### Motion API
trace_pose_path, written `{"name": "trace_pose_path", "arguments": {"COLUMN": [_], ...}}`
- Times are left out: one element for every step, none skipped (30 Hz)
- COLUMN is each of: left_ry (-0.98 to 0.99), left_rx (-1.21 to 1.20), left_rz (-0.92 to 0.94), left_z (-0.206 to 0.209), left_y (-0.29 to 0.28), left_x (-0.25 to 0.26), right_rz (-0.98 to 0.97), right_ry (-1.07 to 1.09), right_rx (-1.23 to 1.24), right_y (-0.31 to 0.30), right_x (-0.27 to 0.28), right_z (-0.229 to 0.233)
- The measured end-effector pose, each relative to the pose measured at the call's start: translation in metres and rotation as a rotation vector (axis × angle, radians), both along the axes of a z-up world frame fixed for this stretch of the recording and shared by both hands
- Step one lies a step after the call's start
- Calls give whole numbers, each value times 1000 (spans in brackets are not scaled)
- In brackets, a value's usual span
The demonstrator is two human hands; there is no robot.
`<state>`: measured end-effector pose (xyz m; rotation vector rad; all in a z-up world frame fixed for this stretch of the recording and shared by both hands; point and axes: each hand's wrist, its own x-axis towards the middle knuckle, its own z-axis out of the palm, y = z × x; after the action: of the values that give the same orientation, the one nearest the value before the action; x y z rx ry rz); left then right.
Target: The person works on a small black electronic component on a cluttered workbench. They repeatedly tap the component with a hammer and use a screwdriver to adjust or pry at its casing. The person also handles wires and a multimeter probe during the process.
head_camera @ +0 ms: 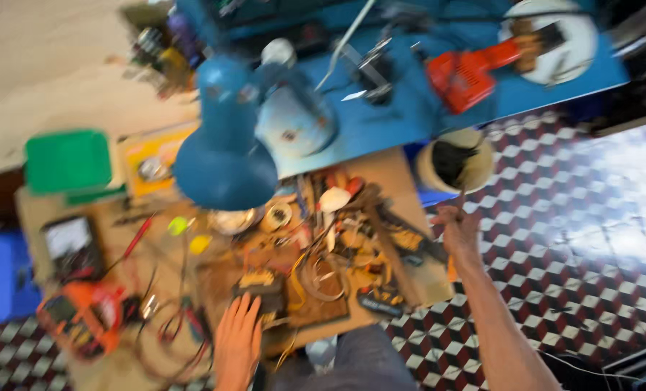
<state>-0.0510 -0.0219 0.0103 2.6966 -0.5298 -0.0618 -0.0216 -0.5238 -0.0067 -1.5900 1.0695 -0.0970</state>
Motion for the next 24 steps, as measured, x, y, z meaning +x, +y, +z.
{"name": "trace_pose_path", "arguments": {"left_ry": [43, 58, 51, 99, 135, 174, 209, 244, 321, 399, 479, 526, 573, 621, 648, 674, 702, 745, 789, 834, 887, 938, 988, 893], "left_rx": [-30, -69, -103, -95, -115, -147, -194, -242, -300, -359, -418, -479, -539, -599, -688, -776, -863, -862, -858, -854, -758, -660, -561, -674], "left_rz": [-14, -17, -11, 43, 67, 150, 219, 288, 393, 497, 597, 584, 570, 555, 508, 458, 408, 427, 444, 461, 491, 520, 551, 516], "left_z": [9, 18, 21, 25, 23, 26, 24, 20, 14, 5, -5, -15, -25, -35, -44, -51, -56, -59, -61, -62, -61, -61, -61, -61], "left_y": [7, 15, 21, 28, 29, 37, 41, 46, 49, 52, 55, 57, 59, 60, 60, 59, 58, 59, 58, 58, 58, 58, 57, 56], "left_x": [-3, -6, -3, -2, 7, 5, 5, 2, 0, -1, -1, -2, -3, -4, -3, -2, -3, -4, -4, -3, -2, -2, -2, -3], "right_rz": [102, 247, 378, 510, 568, 626, 670, 691, 706, 654, 598, 542, 503, 464, 427, 409, 390, 371, 368, 366, 364, 360, 360, 360], "right_ry": [-21, -34, -66, -107, -18, 72, 163, 185, 205, 168, 132, 94, 109, 123, 138, 179, 222, 264, 250, 236, 222, 215, 210, 206], "right_rx": [9, -35, -93, -147, -81, -16, 32, 22, 9, 63, 116, 169, 193, 216, 242, 275, 309, 343, 320, 297, 274, 272, 270, 267], "right_y": [30, 66, 94, 127, 159, 194, 222, 248, 272, 290, 307, 319, 327, 334, 341, 347, 352, 358, 363, 368, 372, 376, 379, 381], "right_x": [-9, -20, -31, -39, -43, -48, -54, -58, -59, -59, -58, -57, -56, -56, -55, -54, -54, -55, -57, -59, -60, -60, -61, -61], "right_z": [9, 17, 30, 38, 44, 47, 50, 49, 45, 40, 34, 29, 24, 19, 15, 12, 11, 10, 11, 13, 16, 18, 21, 23]}}
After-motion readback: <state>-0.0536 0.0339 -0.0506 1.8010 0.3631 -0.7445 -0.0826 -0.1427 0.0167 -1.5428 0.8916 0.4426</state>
